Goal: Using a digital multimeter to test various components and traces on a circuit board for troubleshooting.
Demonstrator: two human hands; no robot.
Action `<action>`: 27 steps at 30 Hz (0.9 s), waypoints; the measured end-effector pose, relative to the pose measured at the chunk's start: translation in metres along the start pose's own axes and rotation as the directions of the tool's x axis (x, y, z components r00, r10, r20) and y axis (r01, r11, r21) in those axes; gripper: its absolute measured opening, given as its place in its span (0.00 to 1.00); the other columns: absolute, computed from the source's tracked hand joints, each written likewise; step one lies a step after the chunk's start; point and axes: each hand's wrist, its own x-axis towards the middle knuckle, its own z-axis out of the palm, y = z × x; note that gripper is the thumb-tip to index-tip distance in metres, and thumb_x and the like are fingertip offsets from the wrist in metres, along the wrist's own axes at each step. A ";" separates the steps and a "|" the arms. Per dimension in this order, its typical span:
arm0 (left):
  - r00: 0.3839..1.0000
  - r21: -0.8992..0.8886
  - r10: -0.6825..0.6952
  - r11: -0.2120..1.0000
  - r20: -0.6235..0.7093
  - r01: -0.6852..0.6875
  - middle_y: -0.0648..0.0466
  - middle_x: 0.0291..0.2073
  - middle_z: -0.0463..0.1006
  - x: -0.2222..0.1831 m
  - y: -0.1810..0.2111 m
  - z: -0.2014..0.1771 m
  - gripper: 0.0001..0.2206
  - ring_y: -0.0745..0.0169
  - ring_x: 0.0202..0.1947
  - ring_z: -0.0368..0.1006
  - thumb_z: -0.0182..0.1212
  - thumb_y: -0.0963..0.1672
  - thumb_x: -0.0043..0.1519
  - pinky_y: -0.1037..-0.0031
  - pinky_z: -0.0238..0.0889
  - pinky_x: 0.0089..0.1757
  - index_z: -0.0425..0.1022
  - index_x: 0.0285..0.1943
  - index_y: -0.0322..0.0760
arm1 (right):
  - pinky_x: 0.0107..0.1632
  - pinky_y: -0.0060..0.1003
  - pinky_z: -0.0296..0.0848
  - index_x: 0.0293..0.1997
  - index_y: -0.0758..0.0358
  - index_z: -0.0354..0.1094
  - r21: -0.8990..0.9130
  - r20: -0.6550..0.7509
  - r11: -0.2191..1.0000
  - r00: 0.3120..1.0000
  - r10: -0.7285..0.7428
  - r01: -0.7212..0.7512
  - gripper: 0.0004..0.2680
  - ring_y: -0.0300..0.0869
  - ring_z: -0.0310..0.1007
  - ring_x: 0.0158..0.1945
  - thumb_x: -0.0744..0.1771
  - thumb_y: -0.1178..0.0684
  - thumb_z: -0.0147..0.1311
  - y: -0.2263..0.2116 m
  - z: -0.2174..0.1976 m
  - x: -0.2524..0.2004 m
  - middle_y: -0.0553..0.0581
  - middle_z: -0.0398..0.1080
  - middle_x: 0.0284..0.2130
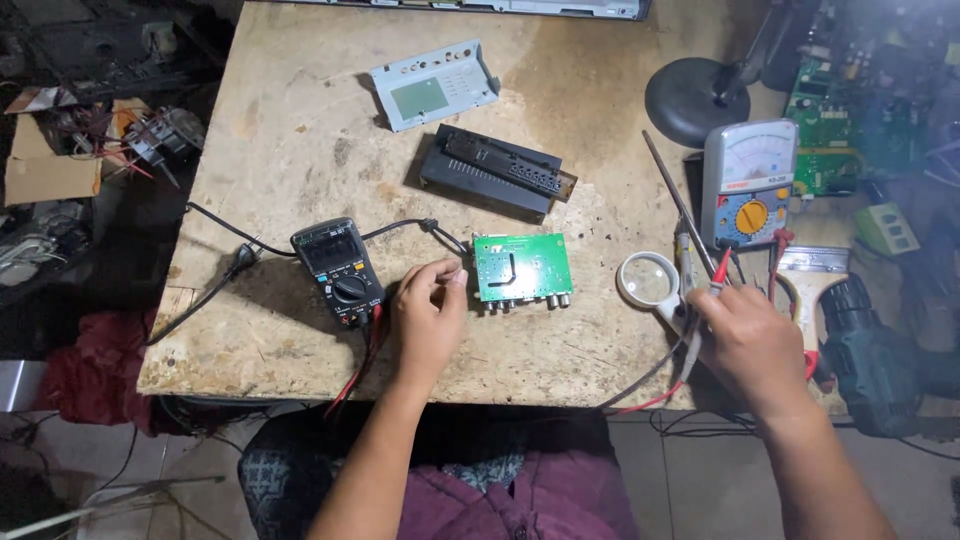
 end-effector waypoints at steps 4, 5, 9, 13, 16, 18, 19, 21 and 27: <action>0.997 -0.046 -0.045 0.998 0.057 0.048 0.50 0.50 0.81 0.003 -0.005 0.003 0.12 0.58 0.51 0.78 0.59 0.43 0.63 0.71 0.74 0.50 0.80 0.53 0.35 | 0.29 0.51 0.75 0.69 0.35 0.60 0.002 0.437 0.960 0.864 0.251 -0.280 0.24 0.54 0.69 0.50 0.64 0.42 0.58 -0.022 -0.058 0.013 0.56 0.68 0.43; 0.995 -0.024 -0.044 0.999 0.088 0.046 0.49 0.52 0.81 0.004 -0.005 0.002 0.13 0.57 0.53 0.77 0.59 0.44 0.64 0.70 0.73 0.51 0.80 0.55 0.36 | 0.31 0.50 0.74 0.70 0.39 0.63 0.041 0.291 0.960 0.923 0.253 -0.277 0.25 0.53 0.68 0.50 0.63 0.48 0.58 -0.026 -0.058 0.009 0.56 0.68 0.45; 0.996 0.047 0.060 0.997 0.073 -0.063 0.51 0.40 0.83 0.009 -0.027 0.011 0.12 0.50 0.46 0.80 0.61 0.46 0.64 0.65 0.73 0.45 0.83 0.54 0.45 | 0.48 0.48 0.75 0.59 0.55 0.74 0.518 0.019 0.833 0.976 0.216 -0.195 0.14 0.55 0.76 0.46 0.66 0.56 0.56 -0.068 -0.064 0.025 0.59 0.73 0.39; 0.996 0.038 -0.005 0.999 0.094 0.001 0.52 0.42 0.83 0.010 -0.026 0.015 0.12 0.51 0.48 0.79 0.60 0.46 0.63 0.64 0.72 0.48 0.84 0.54 0.48 | 0.47 0.51 0.76 0.57 0.56 0.73 0.637 0.266 0.705 0.948 0.177 -0.310 0.13 0.55 0.78 0.44 0.68 0.51 0.53 -0.108 -0.026 0.070 0.59 0.76 0.36; 0.996 0.027 -0.016 1.000 0.090 0.014 0.51 0.42 0.83 0.009 -0.028 0.016 0.12 0.51 0.49 0.79 0.61 0.46 0.63 0.63 0.72 0.49 0.84 0.54 0.48 | 0.45 0.50 0.77 0.60 0.58 0.73 0.560 0.452 0.717 0.878 0.156 -0.415 0.15 0.55 0.78 0.43 0.69 0.47 0.50 -0.123 -0.018 0.088 0.60 0.73 0.39; 0.998 -0.023 0.011 1.000 0.055 -0.010 0.52 0.40 0.84 0.010 -0.037 0.022 0.13 0.55 0.44 0.81 0.63 0.46 0.61 0.69 0.75 0.43 0.83 0.55 0.49 | 0.50 0.53 0.75 0.56 0.61 0.75 0.676 0.413 0.583 0.887 0.207 -0.451 0.13 0.58 0.77 0.47 0.68 0.51 0.51 -0.124 -0.006 0.088 0.63 0.74 0.40; 0.999 -0.023 0.011 1.000 0.049 -0.010 0.52 0.40 0.84 0.008 -0.033 0.017 0.13 0.55 0.44 0.81 0.63 0.46 0.61 0.69 0.75 0.43 0.83 0.55 0.49 | 0.50 0.53 0.75 0.56 0.61 0.75 0.678 0.411 0.584 0.889 0.203 -0.447 0.13 0.58 0.77 0.47 0.68 0.51 0.51 -0.125 -0.005 0.084 0.63 0.74 0.40; 0.998 -0.112 0.048 0.993 0.042 -0.043 0.50 0.41 0.84 0.003 -0.023 0.010 0.14 0.55 0.43 0.82 0.61 0.44 0.62 0.70 0.75 0.41 0.83 0.57 0.47 | 0.47 0.46 0.77 0.54 0.58 0.77 0.848 0.321 0.306 0.879 0.353 -0.433 0.11 0.52 0.79 0.46 0.67 0.55 0.58 -0.125 -0.004 0.076 0.62 0.76 0.40; 0.984 -0.289 0.180 0.941 -0.004 -0.173 0.40 0.45 0.83 -0.028 -0.016 0.014 0.16 0.44 0.47 0.81 0.67 0.43 0.61 0.63 0.77 0.42 0.80 0.58 0.35 | 0.38 0.37 0.80 0.44 0.60 0.79 0.932 0.120 0.254 0.882 0.456 -0.258 0.09 0.44 0.77 0.39 0.63 0.67 0.60 -0.130 -0.019 0.036 0.56 0.76 0.35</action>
